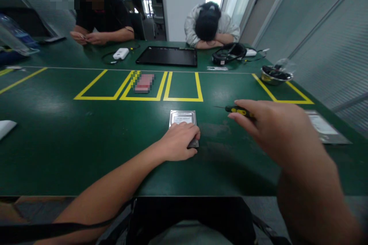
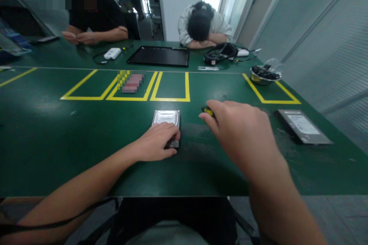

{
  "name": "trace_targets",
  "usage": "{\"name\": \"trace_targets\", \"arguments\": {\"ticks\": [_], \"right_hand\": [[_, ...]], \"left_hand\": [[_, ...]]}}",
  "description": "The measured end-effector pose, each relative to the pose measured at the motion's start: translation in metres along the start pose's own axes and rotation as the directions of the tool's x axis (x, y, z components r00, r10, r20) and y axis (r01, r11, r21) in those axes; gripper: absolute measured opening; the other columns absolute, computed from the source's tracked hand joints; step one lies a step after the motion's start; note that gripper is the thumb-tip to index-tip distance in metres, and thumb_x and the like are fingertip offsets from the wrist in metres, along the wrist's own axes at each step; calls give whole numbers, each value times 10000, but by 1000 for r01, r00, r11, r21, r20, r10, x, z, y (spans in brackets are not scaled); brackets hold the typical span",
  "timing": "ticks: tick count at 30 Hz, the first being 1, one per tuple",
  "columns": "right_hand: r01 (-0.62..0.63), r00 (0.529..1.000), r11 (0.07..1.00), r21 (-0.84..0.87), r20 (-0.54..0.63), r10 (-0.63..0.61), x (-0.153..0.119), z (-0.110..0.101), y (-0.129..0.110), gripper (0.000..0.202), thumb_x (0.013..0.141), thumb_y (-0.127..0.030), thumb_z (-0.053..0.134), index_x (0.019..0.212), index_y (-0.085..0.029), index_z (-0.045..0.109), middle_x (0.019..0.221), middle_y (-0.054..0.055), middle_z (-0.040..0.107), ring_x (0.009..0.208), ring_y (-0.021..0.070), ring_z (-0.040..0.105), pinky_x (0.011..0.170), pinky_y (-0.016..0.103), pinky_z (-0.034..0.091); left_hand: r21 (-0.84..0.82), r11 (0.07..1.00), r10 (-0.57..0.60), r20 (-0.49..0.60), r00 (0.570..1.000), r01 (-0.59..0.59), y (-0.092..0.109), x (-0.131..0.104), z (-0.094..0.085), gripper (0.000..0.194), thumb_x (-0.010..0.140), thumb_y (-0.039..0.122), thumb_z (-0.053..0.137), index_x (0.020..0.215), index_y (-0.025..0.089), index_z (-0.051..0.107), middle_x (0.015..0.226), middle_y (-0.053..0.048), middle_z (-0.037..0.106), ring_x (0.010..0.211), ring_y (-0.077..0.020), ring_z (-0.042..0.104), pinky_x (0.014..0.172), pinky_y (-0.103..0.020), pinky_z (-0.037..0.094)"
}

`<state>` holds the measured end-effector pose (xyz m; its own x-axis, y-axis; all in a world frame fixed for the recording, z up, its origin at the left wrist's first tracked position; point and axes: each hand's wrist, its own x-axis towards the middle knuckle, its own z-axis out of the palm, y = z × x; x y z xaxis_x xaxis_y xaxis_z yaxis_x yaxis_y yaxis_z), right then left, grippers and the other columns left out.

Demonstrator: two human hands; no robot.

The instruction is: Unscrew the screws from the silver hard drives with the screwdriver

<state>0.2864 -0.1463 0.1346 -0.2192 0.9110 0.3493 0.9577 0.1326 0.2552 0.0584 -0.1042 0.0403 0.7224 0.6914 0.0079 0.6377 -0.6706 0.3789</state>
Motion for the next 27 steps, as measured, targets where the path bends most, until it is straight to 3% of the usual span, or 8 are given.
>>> {"name": "trace_targets", "arguments": {"ticks": [4, 9, 13, 19, 23, 27], "right_hand": [[-122, 988, 991, -63, 91, 127, 7, 32, -15, 326, 958, -453, 478, 1090, -227, 672, 822, 55, 730, 634, 222, 643, 521, 285, 251], [-152, 973, 982, -112, 157, 168, 13, 63, -23, 316, 989, -383, 396, 999, -192, 648, 854, 82, 716, 686, 231, 684, 514, 286, 259], [-153, 957, 982, -109, 229, 175, 11, 77, -25, 278, 975, -353, 411, 1013, -179, 625, 887, 105, 701, 754, 258, 701, 553, 286, 356], [-129, 906, 992, -12, 405, 123, 8, 102, -22, 385, 976, -421, 401, 1308, -238, 467, 917, 107, 717, 812, 311, 714, 636, 361, 479], [-162, 875, 986, 41, 468, 124, 7, 113, -20, 419, 996, -439, 316, 1322, -202, 430, 955, 133, 702, 837, 327, 710, 661, 404, 504], [-163, 891, 985, 54, 438, 124, 5, 113, -19, 425, 1004, -440, 244, 1289, -197, 444, 1026, 148, 649, 854, 315, 696, 670, 397, 507]], "left_hand": [[11, 1000, -13, -19, 1000, 13, 1, -1, 2, 246, 767, 297, 637, 979, 224, 534, 1001, -37, 605, 953, -247, 525, 807, -378, 396], [-15, 1000, -23, -30, 999, 22, 1, -1, 1, 296, 775, 362, 673, 997, 228, 530, 1012, -31, 614, 948, -242, 534, 789, -368, 390], [-46, 999, -23, -36, 999, 22, 0, -1, 0, 396, 769, 492, 704, 1007, 226, 531, 1012, -29, 621, 949, -241, 543, 793, -360, 393], [-92, 995, -43, -34, 998, 40, 0, 0, -3, 449, 771, 573, 686, 999, 217, 533, 986, -30, 627, 917, -234, 565, 772, -352, 405], [-150, 988, -44, -41, 998, 37, -1, 1, -6, 423, 784, 541, 685, 999, 207, 541, 974, -31, 629, 882, -215, 573, 749, -338, 417], [-250, 968, -61, -146, 987, 23, -6, 3, -7, 269, 835, 415, 653, 940, 190, 548, 908, -21, 607, 816, -170, 552, 711, -300, 422]]}}
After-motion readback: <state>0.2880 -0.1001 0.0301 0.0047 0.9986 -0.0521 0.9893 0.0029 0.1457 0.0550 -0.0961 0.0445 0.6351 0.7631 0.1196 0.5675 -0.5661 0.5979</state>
